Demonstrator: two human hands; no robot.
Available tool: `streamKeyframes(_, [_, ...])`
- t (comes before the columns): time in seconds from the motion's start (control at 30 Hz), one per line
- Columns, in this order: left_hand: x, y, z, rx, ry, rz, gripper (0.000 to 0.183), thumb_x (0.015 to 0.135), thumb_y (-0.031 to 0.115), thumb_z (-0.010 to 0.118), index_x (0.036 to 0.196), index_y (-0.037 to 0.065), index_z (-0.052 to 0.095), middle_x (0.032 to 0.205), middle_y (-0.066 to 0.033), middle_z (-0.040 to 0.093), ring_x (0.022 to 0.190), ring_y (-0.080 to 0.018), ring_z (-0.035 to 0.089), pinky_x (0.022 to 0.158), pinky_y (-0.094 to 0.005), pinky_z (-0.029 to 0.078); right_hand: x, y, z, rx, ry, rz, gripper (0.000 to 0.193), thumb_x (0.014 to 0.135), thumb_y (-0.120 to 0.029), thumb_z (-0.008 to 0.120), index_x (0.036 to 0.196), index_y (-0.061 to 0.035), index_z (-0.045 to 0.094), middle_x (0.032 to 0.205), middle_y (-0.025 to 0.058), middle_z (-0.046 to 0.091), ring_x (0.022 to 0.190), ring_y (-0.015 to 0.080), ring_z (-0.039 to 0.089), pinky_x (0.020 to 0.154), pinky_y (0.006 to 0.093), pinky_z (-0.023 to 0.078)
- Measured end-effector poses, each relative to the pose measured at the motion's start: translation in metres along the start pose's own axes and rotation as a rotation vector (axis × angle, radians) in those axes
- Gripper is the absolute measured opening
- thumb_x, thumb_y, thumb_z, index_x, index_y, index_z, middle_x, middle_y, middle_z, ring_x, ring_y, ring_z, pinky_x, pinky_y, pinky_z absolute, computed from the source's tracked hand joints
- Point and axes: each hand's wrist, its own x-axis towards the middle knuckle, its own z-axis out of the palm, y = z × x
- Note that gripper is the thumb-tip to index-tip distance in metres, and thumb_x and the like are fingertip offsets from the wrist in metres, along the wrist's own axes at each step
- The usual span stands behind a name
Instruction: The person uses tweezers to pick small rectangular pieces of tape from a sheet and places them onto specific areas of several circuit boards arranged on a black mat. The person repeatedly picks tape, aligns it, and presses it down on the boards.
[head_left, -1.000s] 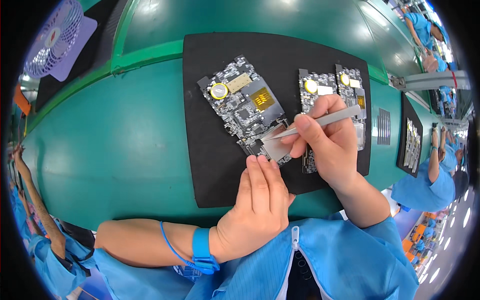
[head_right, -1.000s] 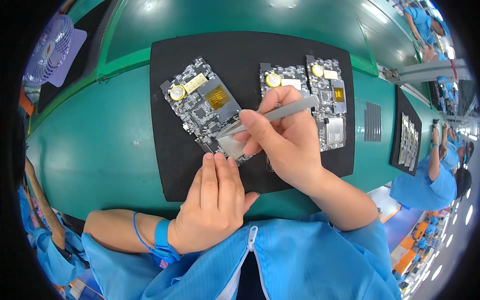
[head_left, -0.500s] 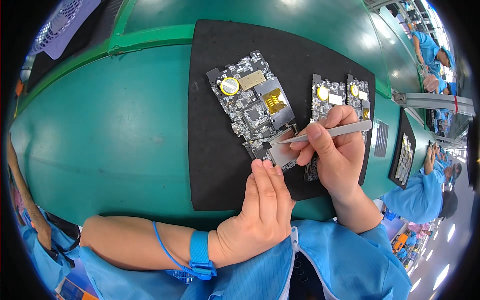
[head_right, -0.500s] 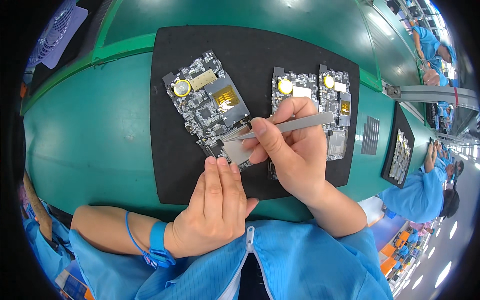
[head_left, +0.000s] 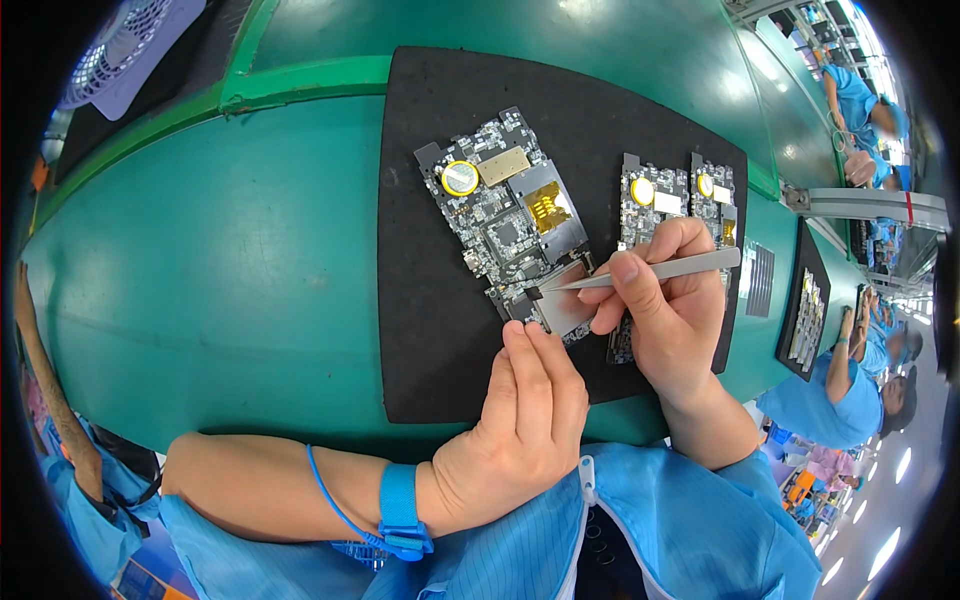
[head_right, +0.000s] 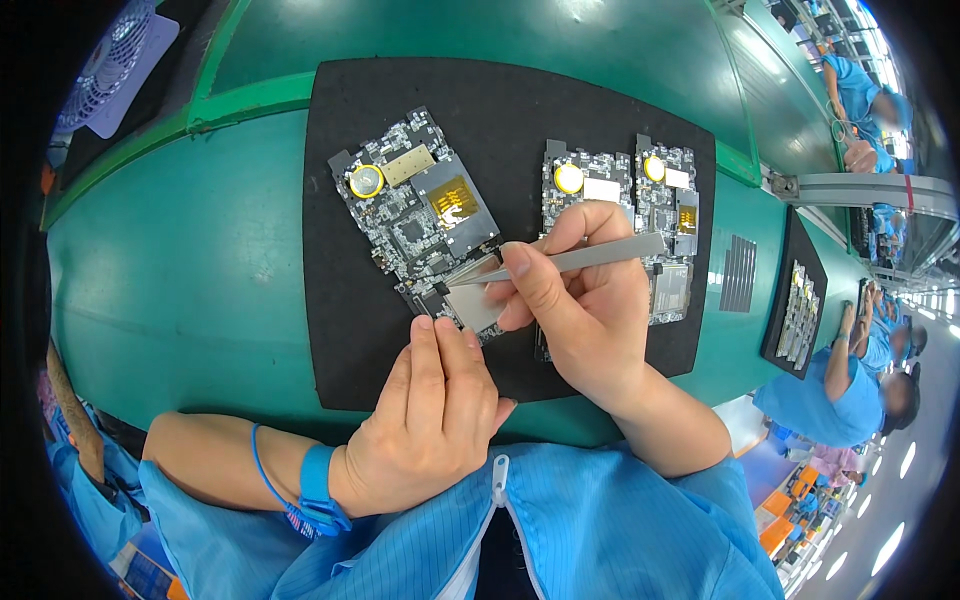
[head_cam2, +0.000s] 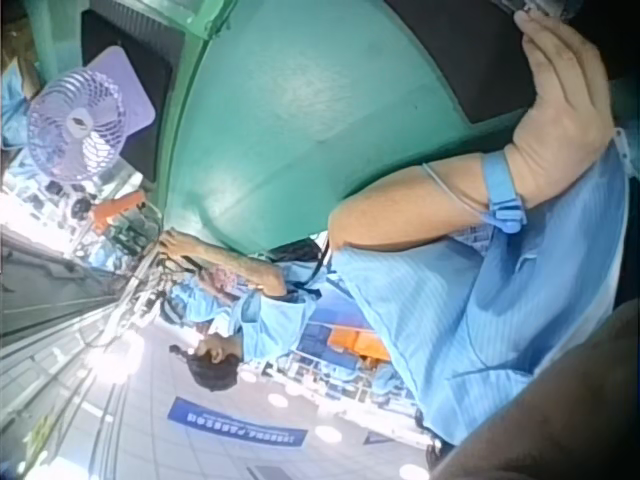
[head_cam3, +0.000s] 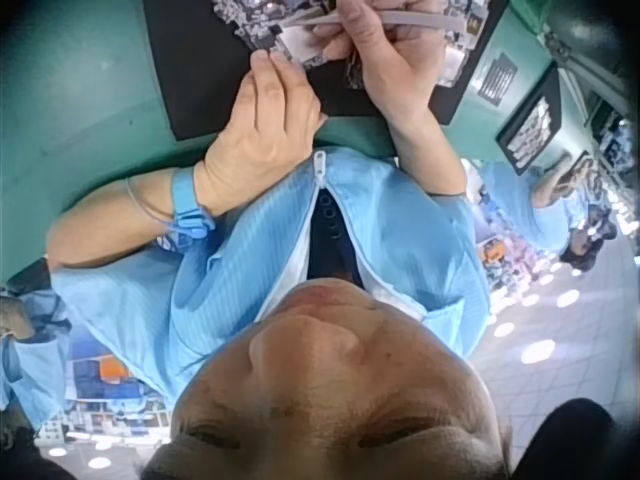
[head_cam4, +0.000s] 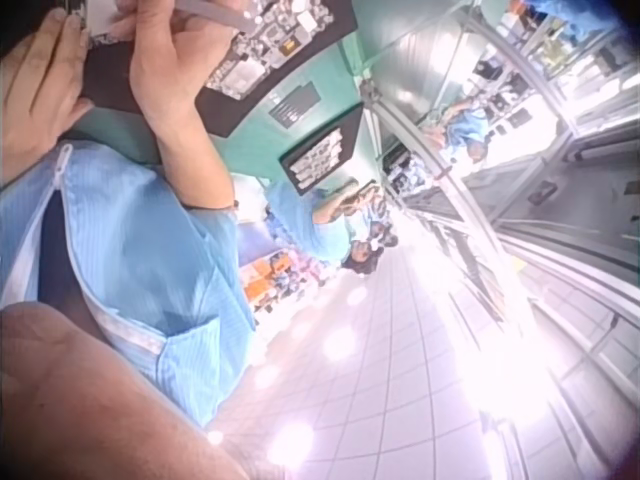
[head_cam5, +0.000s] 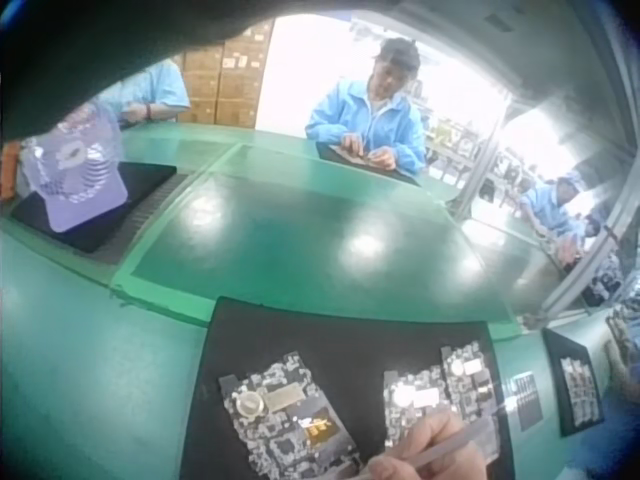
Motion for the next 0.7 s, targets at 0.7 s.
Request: streamKeyframes(0.7, [0.012,-0.017,0.003,-0.348,0.003,-0.216,0.042,0.068,0.028,0.069,0.097,0.001,0.055,0.107,-0.027,0.055,0.087,-0.0315,0.055,0.072,-0.0363,0.046,-0.011,0.014,-0.002,-0.283,-0.059,-0.374,0.018,0.088,0.004,0.058,0.092,-0.0012,0.042,0.079,0.0132,0.064,0.063,0.0095,0.063,0.052,0.02,0.049])
